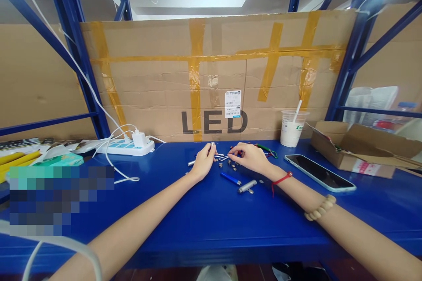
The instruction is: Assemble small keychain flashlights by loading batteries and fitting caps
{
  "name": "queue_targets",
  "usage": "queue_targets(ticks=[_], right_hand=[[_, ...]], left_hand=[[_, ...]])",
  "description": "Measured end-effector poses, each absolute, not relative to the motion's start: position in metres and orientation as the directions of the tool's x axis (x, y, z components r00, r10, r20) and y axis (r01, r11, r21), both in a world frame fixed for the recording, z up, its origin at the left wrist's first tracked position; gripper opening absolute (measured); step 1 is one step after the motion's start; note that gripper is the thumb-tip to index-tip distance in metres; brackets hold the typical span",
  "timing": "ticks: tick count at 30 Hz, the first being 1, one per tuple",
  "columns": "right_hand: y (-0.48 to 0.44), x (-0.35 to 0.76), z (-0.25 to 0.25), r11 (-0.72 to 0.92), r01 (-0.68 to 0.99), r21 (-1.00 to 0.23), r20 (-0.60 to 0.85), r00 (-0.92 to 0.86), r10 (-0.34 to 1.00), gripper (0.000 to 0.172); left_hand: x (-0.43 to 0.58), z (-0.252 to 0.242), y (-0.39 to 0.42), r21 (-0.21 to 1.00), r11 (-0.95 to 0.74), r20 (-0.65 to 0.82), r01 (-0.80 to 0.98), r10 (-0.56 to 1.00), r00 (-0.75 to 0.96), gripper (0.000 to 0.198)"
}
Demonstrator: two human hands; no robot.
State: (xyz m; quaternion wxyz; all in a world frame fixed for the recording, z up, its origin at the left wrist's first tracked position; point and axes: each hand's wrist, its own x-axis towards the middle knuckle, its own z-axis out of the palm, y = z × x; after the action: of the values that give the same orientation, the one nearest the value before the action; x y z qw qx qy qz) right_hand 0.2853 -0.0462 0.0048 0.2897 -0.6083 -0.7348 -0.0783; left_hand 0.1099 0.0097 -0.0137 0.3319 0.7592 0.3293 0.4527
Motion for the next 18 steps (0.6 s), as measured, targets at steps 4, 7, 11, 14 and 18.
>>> queue_targets(ticks=[4,7,11,14,18], right_hand=[[-0.05,0.276,0.004,0.423,0.877,-0.227,0.511,-0.262,0.819,0.027],[-0.048,0.272,0.001,0.551,0.814,-0.185,0.506,-0.402,0.763,0.029],[-0.044,0.273,-0.003,0.585,0.796,-0.158,0.483,-0.455,0.748,0.031],[-0.043,0.273,-0.003,0.593,0.79,-0.157,0.467,-0.47,0.749,0.032],[-0.046,0.271,-0.001,0.599,0.784,-0.162,0.439,-0.486,0.755,0.036]], left_hand=[[0.109,-0.013,0.009,0.801,-0.543,0.474,0.251,0.832,0.288,0.031],[0.109,-0.015,0.01,0.794,-0.549,0.482,0.263,0.831,0.277,0.031],[0.109,-0.015,0.011,0.796,-0.554,0.492,0.244,0.826,0.275,0.033],[0.109,-0.015,0.01,0.796,-0.556,0.492,0.242,0.825,0.276,0.034],[0.109,-0.013,0.008,0.79,-0.562,0.499,0.244,0.821,0.278,0.035]])
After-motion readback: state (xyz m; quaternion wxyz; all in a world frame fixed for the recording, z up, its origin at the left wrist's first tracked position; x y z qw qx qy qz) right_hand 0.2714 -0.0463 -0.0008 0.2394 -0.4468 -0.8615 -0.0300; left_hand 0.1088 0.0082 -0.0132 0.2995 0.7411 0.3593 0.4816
